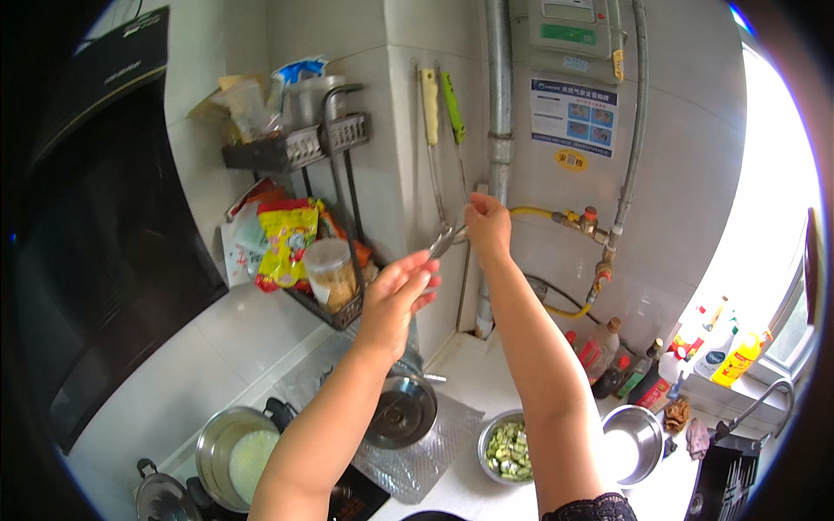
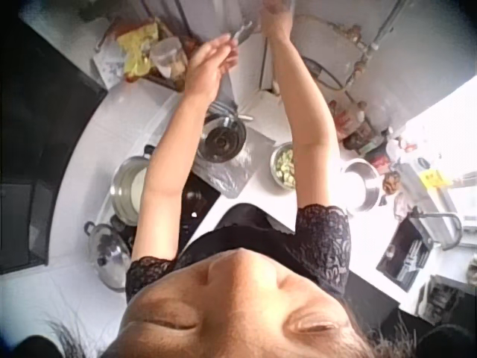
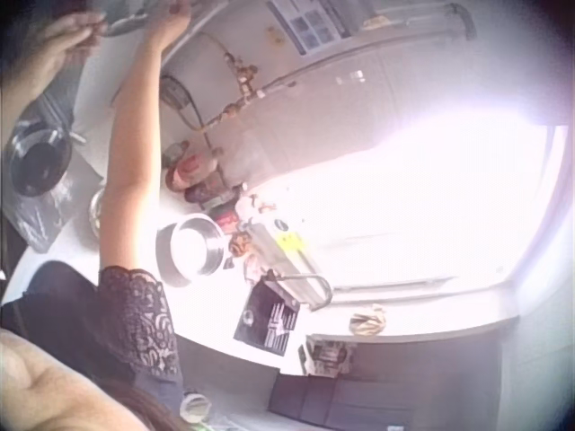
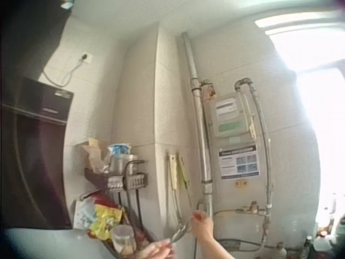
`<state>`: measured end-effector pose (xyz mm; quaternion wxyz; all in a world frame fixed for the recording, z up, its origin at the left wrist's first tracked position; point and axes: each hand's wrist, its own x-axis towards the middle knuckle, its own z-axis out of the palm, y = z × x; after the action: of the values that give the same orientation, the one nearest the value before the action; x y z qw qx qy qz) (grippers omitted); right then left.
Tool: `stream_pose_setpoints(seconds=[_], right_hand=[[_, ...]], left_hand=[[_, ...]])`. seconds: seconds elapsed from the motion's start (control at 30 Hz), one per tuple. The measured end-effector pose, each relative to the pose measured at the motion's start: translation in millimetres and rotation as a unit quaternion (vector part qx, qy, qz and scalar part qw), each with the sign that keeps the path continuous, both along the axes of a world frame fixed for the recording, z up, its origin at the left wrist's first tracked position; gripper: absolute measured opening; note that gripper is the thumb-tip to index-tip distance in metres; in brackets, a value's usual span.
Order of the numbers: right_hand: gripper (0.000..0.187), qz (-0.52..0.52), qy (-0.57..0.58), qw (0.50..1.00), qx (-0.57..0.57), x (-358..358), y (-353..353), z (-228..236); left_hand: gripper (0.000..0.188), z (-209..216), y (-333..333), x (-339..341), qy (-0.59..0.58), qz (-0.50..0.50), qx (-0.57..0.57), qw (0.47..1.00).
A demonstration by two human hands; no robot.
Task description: The person stirs a pot on the stove, then cleans the kitchen counter and sink area with a cloth. They wash a knife and a cutting board under running water, dry them with a towel, and place them on the wall. Finally, they wash their hands.
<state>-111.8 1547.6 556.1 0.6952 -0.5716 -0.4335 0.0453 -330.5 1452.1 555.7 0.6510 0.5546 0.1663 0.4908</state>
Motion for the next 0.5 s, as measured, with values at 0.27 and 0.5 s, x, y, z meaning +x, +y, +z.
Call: stream_pose_setpoints(seconds=[0.27, 0.5], right_hand=[[0.038, 0.052, -0.132, 0.989, -0.052, 24, 53, 17], [0.025, 0.014, -0.124, 0.992, 0.032, 37, 32, 19]], left_hand=[[0.058, 79, 99, 129, 0.071, 0.079, 0.131, 0.986], [0.061, 98, 114, 156, 0.052, 0.074, 0.123, 0.988]])
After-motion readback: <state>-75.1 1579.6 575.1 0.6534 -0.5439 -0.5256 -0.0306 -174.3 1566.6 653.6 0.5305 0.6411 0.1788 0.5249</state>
